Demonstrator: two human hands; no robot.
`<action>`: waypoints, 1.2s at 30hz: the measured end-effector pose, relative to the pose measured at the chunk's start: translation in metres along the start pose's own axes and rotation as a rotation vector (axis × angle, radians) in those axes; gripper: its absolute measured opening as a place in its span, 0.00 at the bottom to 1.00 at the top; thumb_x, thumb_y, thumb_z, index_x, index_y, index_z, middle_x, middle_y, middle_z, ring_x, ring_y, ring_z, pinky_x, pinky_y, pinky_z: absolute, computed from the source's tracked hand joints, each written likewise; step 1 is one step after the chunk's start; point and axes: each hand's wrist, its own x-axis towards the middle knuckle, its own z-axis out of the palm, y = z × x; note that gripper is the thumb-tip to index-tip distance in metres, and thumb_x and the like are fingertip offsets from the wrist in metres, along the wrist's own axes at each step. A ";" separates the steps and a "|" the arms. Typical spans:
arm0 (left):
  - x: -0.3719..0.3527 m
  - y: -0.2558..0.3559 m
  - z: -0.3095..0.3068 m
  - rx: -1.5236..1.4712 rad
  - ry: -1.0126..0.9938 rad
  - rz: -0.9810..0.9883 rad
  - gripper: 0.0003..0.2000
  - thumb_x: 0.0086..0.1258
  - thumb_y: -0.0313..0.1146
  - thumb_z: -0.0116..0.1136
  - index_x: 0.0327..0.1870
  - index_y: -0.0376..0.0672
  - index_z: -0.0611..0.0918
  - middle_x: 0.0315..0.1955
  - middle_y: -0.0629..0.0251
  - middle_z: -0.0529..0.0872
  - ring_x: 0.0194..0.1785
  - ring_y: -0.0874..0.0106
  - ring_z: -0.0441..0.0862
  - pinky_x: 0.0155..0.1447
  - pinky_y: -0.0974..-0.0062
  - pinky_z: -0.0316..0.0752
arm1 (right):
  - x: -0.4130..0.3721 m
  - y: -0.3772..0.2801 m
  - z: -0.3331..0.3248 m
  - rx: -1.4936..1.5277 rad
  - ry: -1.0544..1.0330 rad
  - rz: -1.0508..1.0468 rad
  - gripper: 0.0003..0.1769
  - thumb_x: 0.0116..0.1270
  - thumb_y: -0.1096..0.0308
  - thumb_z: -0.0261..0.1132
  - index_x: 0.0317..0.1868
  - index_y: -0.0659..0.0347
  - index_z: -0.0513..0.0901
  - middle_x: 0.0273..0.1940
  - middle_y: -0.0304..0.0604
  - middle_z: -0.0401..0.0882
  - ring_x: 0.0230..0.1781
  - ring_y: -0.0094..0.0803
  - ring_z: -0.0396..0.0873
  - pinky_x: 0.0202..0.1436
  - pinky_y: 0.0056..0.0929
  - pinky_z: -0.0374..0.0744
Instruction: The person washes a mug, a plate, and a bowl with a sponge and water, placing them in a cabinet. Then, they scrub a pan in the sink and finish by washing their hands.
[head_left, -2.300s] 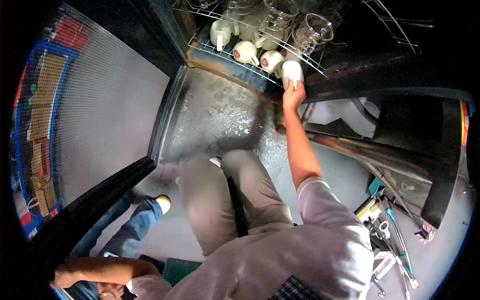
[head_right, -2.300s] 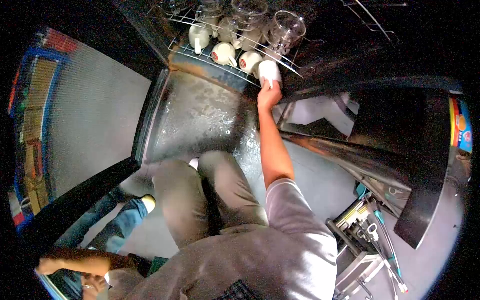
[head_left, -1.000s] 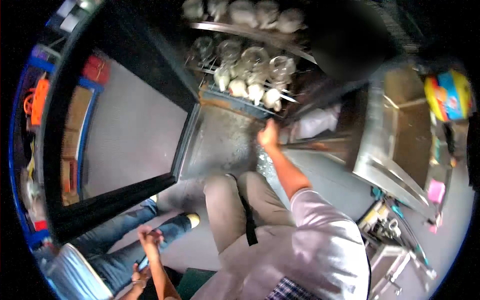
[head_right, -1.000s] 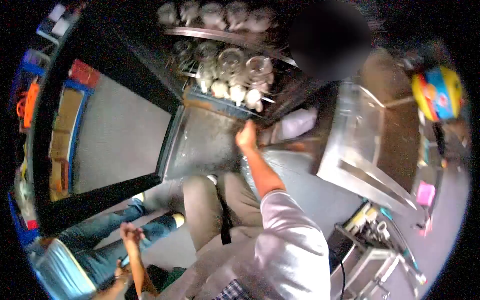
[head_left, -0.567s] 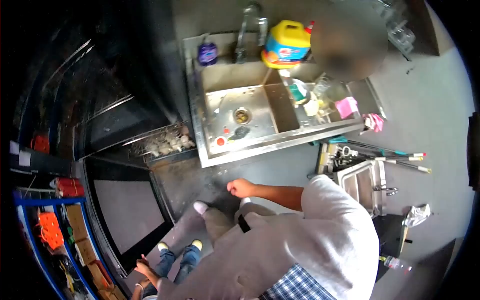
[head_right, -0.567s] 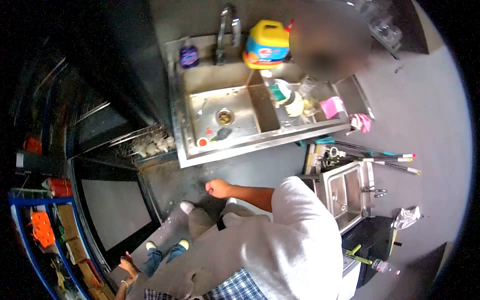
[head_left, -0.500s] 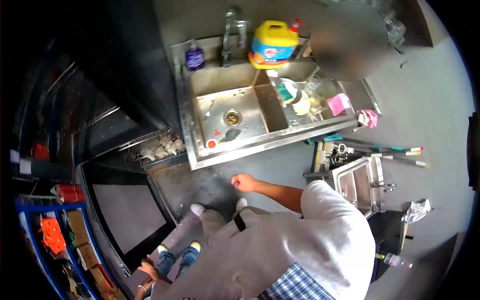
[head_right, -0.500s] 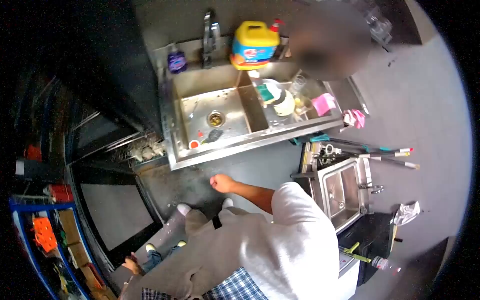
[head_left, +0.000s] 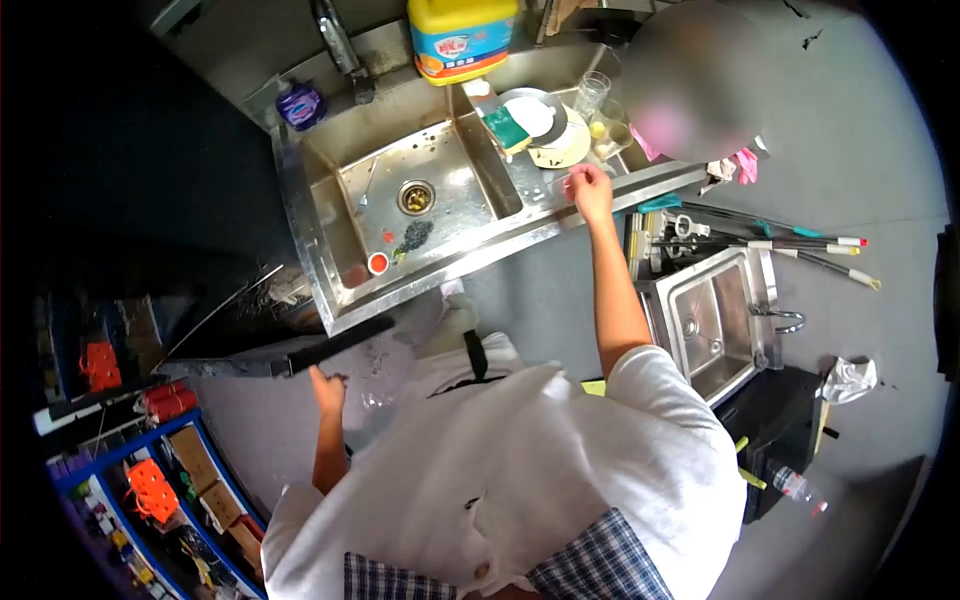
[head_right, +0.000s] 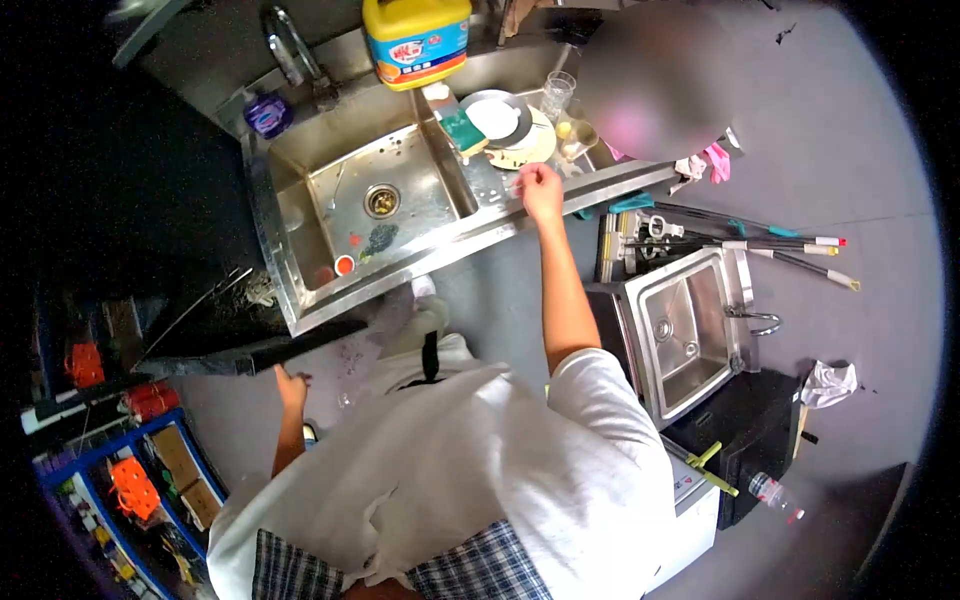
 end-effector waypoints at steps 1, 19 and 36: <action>0.019 0.027 0.011 -0.039 0.031 0.033 0.26 0.51 0.13 0.49 0.55 0.33 0.64 0.41 0.49 0.76 0.27 0.67 0.78 0.30 0.70 0.75 | 0.009 0.000 -0.001 -0.072 -0.027 0.028 0.07 0.65 0.74 0.55 0.40 0.64 0.78 0.28 0.41 0.80 0.23 0.26 0.78 0.26 0.24 0.76; 0.161 0.067 -0.023 0.072 -0.192 -0.046 0.37 0.53 0.10 0.40 0.69 0.47 0.63 0.60 0.56 0.68 0.54 0.64 0.75 0.37 0.73 0.79 | 0.236 0.111 0.018 -0.647 -0.142 0.198 0.09 0.56 0.68 0.61 0.34 0.63 0.82 0.26 0.48 0.82 0.26 0.39 0.82 0.31 0.34 0.79; -0.046 0.222 0.052 0.647 -0.355 0.104 0.19 0.64 0.30 0.51 0.58 0.44 0.73 0.45 0.61 0.83 0.46 0.65 0.81 0.52 0.68 0.74 | 0.382 0.196 0.082 -1.095 -0.116 0.254 0.27 0.47 0.56 0.70 0.47 0.62 0.82 0.45 0.56 0.82 0.48 0.47 0.80 0.53 0.39 0.77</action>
